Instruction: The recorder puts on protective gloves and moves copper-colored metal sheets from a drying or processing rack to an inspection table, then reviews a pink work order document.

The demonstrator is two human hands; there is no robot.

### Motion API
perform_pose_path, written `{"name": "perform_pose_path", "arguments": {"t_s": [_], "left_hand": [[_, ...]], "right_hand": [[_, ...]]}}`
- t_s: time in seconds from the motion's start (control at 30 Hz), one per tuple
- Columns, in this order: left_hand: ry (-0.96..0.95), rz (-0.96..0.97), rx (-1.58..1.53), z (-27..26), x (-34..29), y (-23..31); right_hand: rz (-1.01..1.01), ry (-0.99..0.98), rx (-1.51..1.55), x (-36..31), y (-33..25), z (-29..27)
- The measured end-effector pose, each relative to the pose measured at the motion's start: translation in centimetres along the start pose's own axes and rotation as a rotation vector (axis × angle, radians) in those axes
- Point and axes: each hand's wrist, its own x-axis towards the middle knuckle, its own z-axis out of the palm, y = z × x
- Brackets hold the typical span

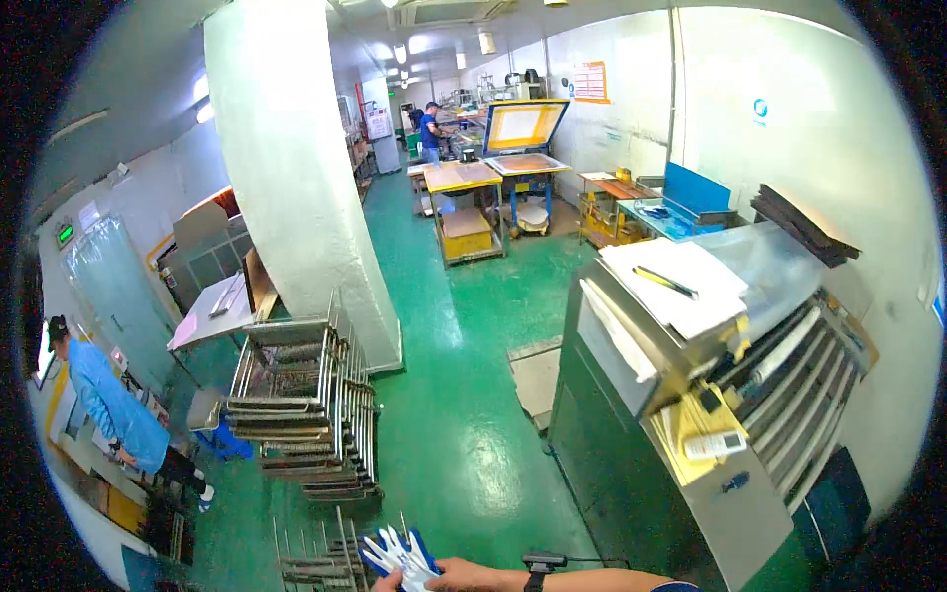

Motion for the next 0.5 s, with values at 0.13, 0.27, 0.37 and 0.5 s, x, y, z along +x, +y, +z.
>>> {"name": "perform_pose_path", "arguments": {"t_s": [0.13, 0.27, 0.37, 0.5], "left_hand": [[0.008, -0.029, 0.036, 3.5, 8.1, 7.8], [0.113, -0.098, -0.038, 5.9, 17.2, 10.3], [0.103, -0.188, -0.061, 9.0, 23.7, 12.3], [-0.116, -0.067, -0.064, 8.7, 33.0, 12.1]], "right_hand": [[0.038, 0.034, 0.087, 6.1, -5.1, -4.3], [-0.071, 0.131, 0.156, 8.7, -14.0, -8.6], [-0.010, 0.155, 0.106, 14.2, -17.0, -15.5], [0.012, 0.169, 0.206, 19.7, -25.2, -23.3]]}}
